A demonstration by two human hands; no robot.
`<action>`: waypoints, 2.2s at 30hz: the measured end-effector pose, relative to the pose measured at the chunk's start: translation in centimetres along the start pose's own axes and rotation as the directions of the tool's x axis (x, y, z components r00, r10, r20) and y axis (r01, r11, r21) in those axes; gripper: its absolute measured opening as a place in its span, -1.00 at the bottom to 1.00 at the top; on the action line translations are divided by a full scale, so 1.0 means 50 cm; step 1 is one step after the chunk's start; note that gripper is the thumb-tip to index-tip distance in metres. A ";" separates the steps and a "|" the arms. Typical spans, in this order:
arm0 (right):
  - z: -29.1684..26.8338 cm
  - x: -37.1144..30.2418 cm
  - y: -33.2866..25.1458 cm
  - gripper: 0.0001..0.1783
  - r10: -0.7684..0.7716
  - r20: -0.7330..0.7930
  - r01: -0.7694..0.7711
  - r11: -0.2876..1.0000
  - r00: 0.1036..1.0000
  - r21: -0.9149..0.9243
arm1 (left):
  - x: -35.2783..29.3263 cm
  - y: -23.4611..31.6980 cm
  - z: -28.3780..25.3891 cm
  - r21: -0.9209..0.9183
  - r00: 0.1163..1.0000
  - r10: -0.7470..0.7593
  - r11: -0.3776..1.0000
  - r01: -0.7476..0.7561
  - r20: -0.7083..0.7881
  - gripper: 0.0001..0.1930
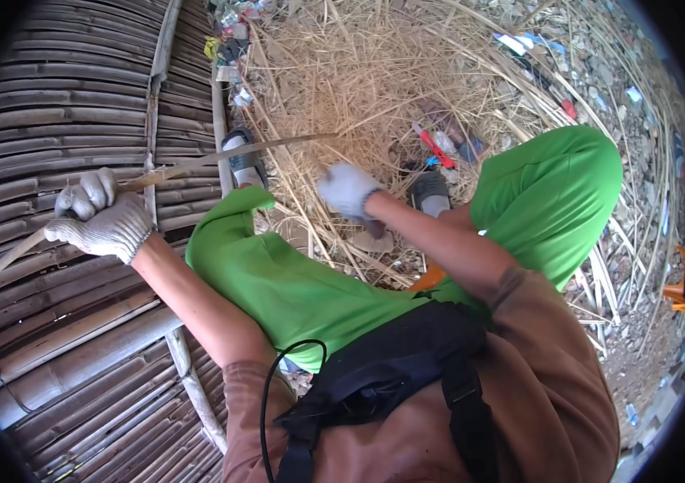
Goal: The person uses a small hand tool to shave and smooth the surface of a long bamboo strip. They move the tool repeatedly along the length of the strip while holding it against their lap.
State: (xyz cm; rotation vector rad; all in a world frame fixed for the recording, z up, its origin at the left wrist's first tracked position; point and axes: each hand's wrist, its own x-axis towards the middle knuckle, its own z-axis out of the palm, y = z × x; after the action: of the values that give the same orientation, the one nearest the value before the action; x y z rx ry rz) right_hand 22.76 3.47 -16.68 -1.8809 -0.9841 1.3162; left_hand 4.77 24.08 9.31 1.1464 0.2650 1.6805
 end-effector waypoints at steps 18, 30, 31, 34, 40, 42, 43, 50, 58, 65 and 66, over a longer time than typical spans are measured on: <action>0.037 0.064 0.130 -0.54 -0.010 -0.170 -0.042 0.954 0.985 -0.298 | 0.013 0.005 -0.066 0.047 0.994 0.037 0.998 -0.032 -0.104 -0.35; -0.002 0.108 0.279 -0.39 0.183 -0.113 -0.207 0.944 0.976 -0.257 | 0.016 0.023 -0.113 -0.300 0.941 -0.169 0.918 0.258 0.293 -0.36; 0.002 0.106 0.249 -0.41 0.227 -0.124 -0.247 0.950 0.966 -0.190 | 0.040 0.017 -0.152 -0.343 0.895 -0.174 0.880 0.329 0.411 -0.33; 0.013 0.053 0.025 -0.43 -0.031 -0.047 0.027 0.997 0.998 -0.079 | 0.036 -0.008 -0.111 -0.312 0.903 -0.166 0.900 0.303 0.396 -0.34; 0.059 -0.082 -0.252 -0.49 -0.485 -0.115 0.464 0.869 0.867 -0.169 | 0.003 -0.002 -0.043 -0.044 0.993 -0.049 0.998 0.054 0.112 -0.30; 0.047 -0.067 -0.175 -0.49 -0.397 -0.065 0.375 0.902 0.916 -0.216 | -0.012 -0.005 -0.040 0.030 1.000 -0.023 0.999 0.023 0.019 -0.29; 0.039 -0.030 -0.082 -0.49 -0.330 -0.053 0.305 0.914 0.942 -0.268 | -0.011 -0.005 -0.027 0.057 1.000 -0.001 0.998 0.002 -0.018 -0.29; -0.004 0.000 -0.042 -0.45 0.036 -0.036 -0.038 0.996 0.999 -0.077 | -0.003 0.011 -0.063 -0.025 0.999 -0.045 0.999 0.045 -0.001 -0.28; 0.098 -0.075 -0.228 -0.48 -0.465 -0.115 0.444 0.880 0.878 -0.170 | -0.022 -0.004 -0.006 0.097 0.978 0.024 0.995 -0.004 -0.207 -0.23; 0.038 0.027 0.079 -0.48 -0.049 -0.053 0.040 0.987 0.997 -0.153 | -0.016 0.001 -0.042 0.173 0.972 0.095 0.983 -0.058 -0.217 -0.28; 0.034 0.007 0.062 -0.48 -0.054 -0.039 0.049 0.993 0.998 -0.111 | -0.026 0.002 -0.042 0.206 0.964 0.075 0.978 -0.022 -0.254 -0.28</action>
State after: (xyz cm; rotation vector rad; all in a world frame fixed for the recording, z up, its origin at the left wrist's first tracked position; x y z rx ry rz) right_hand 21.90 2.27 -19.91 -1.9431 -1.0964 1.2102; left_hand 3.07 23.67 7.59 1.0826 0.5892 1.8829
